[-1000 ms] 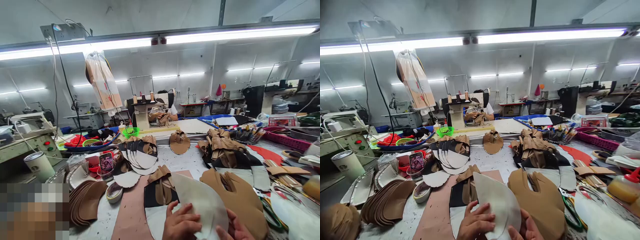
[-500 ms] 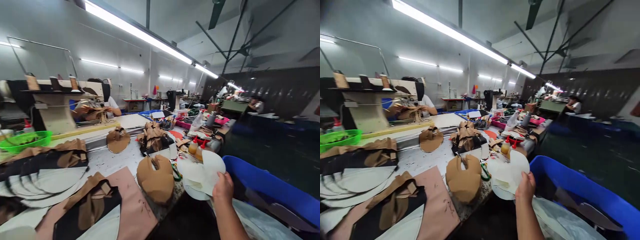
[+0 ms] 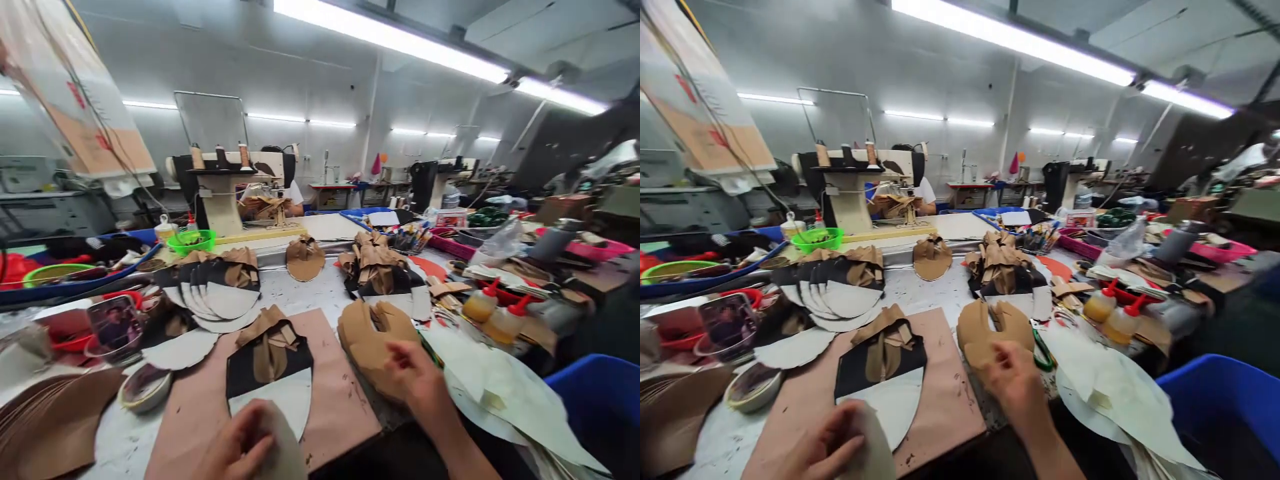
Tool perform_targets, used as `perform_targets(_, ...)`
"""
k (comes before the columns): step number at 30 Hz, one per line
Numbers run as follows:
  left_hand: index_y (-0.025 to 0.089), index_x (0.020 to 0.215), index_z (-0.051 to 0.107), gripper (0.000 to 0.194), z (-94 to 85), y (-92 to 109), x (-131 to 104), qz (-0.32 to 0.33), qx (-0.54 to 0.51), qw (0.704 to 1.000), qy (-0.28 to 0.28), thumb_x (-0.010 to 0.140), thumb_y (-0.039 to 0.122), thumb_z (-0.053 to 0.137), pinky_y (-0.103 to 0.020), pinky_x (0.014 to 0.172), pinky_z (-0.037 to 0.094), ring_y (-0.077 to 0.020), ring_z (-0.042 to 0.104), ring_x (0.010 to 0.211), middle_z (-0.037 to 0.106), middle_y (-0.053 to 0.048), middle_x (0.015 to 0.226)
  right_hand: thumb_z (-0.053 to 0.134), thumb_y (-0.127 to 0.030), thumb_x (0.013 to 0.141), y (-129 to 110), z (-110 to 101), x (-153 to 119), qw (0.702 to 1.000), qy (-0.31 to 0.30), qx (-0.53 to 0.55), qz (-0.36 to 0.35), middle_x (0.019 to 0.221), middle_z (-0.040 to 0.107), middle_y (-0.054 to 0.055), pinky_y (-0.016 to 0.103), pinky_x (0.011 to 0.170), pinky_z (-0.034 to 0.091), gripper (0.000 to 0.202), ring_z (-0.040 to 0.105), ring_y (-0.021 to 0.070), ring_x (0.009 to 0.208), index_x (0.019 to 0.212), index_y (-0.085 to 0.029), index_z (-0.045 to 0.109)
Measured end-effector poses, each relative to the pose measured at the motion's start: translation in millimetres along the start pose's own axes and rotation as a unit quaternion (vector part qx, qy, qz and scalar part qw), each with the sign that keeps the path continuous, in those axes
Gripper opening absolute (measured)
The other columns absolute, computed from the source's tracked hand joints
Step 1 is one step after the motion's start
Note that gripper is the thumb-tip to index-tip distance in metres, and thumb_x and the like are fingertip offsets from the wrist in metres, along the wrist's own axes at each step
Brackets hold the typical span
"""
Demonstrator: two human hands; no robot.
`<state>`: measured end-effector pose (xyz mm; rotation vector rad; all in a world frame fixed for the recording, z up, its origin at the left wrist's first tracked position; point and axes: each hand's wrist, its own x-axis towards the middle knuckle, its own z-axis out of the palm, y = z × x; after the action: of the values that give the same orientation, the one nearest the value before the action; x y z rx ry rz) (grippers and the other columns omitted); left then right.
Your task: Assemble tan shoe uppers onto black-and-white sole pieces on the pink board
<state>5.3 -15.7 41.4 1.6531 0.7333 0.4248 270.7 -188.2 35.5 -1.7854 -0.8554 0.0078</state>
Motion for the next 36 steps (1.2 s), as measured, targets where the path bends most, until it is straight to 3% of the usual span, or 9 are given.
perform_targets(2, 0.022, 0.095, 0.057, 0.029, 16.0, 3.0, -5.4, 0.024, 0.042, 0.997, -0.063, 0.071, 0.038, 0.059, -0.024, 0.061, 0.041, -0.0167, 0.053, 0.066, 0.058, 0.002, 0.068, 0.062, -0.045, 0.071, -37.1, 40.3, -21.2, 0.949, -0.304, 0.072, -0.048, 0.081, 0.064, 0.004, 0.026, 0.06, 0.047, 0.037, 0.056, 0.0167, 0.066, 0.097, -0.019, 0.06)
perform_targets(4, 0.023, 0.102, 0.052, 0.033, 21.8, 6.4, -10.3, 0.023, 0.085, 0.993, -0.082, 0.069, 0.027, 0.057, -0.021, 0.055, 0.035, -0.0133, 0.046, 0.058, 0.052, 0.005, 0.063, 0.059, -0.041, 0.075, -60.9, 69.0, -37.2, 0.906, -0.409, 0.084, -0.07, 0.069, 0.061, 0.002, 0.023, 0.054, 0.043, 0.022, 0.053, 0.0139, 0.059, 0.081, -0.019, 0.061)
perform_targets(10, 0.021, 0.068, 0.052, 0.012, -13.8, -7.5, -34.3, -0.09, 0.137, 0.985, -0.055, 0.059, 0.019, 0.061, -0.021, 0.055, 0.03, -0.0139, 0.046, 0.063, 0.052, 0.005, 0.064, 0.047, -0.046, 0.081, -48.1, 92.6, -45.1, 0.93, -0.35, 0.103, -0.036, 0.059, 0.051, 0.0, 0.023, 0.053, 0.038, 0.032, 0.048, 0.0138, 0.056, 0.063, -0.02, 0.048)
perform_targets(14, 0.02, 0.06, 0.043, 0.034, -24.5, -39.9, -43.5, -0.145, -0.049, 0.987, 0.052, 0.054, 0.038, 0.07, -0.021, 0.049, 0.029, -0.0117, 0.04, 0.052, 0.044, 0.006, 0.054, 0.047, -0.055, 0.077, -26.6, 100.8, -62.0, 0.881, -0.453, 0.129, 0.031, 0.06, 0.053, 0.0, 0.024, 0.052, 0.038, 0.037, 0.049, 0.0146, 0.056, 0.067, -0.019, 0.048)
perform_targets(18, 0.022, 0.069, 0.041, 0.047, -20.3, -50.7, -29.4, -0.15, -0.178, 0.969, 0.08, 0.048, 0.049, 0.075, -0.021, 0.048, 0.033, -0.0115, 0.043, 0.05, 0.048, 0.006, 0.055, 0.041, -0.053, 0.081, -20.2, 109.1, -61.4, 0.887, -0.434, 0.142, 0.069, 0.078, 0.061, 0.005, 0.027, 0.063, 0.042, 0.038, 0.054, 0.0184, 0.071, 0.081, -0.018, 0.055)
perform_targets(23, 0.022, 0.075, 0.046, 0.025, -24.8, -40.8, 11.8, -0.128, 0.078, 0.984, 0.093, 0.062, 0.034, 0.063, -0.022, 0.047, 0.036, -0.0144, 0.05, 0.052, 0.048, 0.007, 0.054, 0.047, -0.033, 0.075, -12.9, 124.3, -18.1, 0.904, -0.424, 0.025, 0.058, 0.082, 0.059, 0.006, 0.03, 0.07, 0.041, 0.017, 0.054, 0.0205, 0.079, 0.076, -0.018, 0.054)
perform_targets(26, 0.022, 0.076, 0.047, 0.018, -28.7, -43.0, 27.6, -0.139, 0.129, 0.979, 0.073, 0.063, 0.022, 0.061, -0.022, 0.045, 0.034, -0.0144, 0.052, 0.049, 0.05, 0.008, 0.051, 0.051, -0.026, 0.071, -6.0, 132.6, -2.6, 0.892, -0.446, -0.031, 0.074, 0.078, 0.057, 0.004, 0.029, 0.068, 0.04, 0.008, 0.053, 0.0194, 0.076, 0.069, -0.018, 0.051)
perform_targets(32, 0.022, 0.082, 0.046, 0.015, -28.8, -48.1, 32.6, -0.158, 0.19, 0.969, 0.026, 0.071, 0.017, 0.055, -0.021, 0.042, 0.035, -0.0156, 0.055, 0.047, 0.05, 0.009, 0.049, 0.053, -0.02, 0.069, -5.5, 136.0, -1.1, 0.886, -0.453, -0.07, 0.065, 0.078, 0.055, 0.002, 0.026, 0.065, 0.039, 0.005, 0.053, 0.0166, 0.073, 0.066, -0.019, 0.049)
perform_targets(36, 0.02, 0.085, 0.053, 0.016, -25.1, -39.0, 27.4, -0.142, 0.275, 0.95, 0.044, 0.071, 0.016, 0.059, -0.025, 0.056, 0.042, -0.0192, 0.061, 0.063, 0.06, 0.003, 0.062, 0.051, -0.018, 0.071, -14.4, 138.1, -5.0, 0.879, -0.455, -0.139, 0.018, 0.075, 0.055, 0.003, 0.026, 0.065, 0.039, 0.008, 0.053, 0.0167, 0.072, 0.064, -0.019, 0.048)
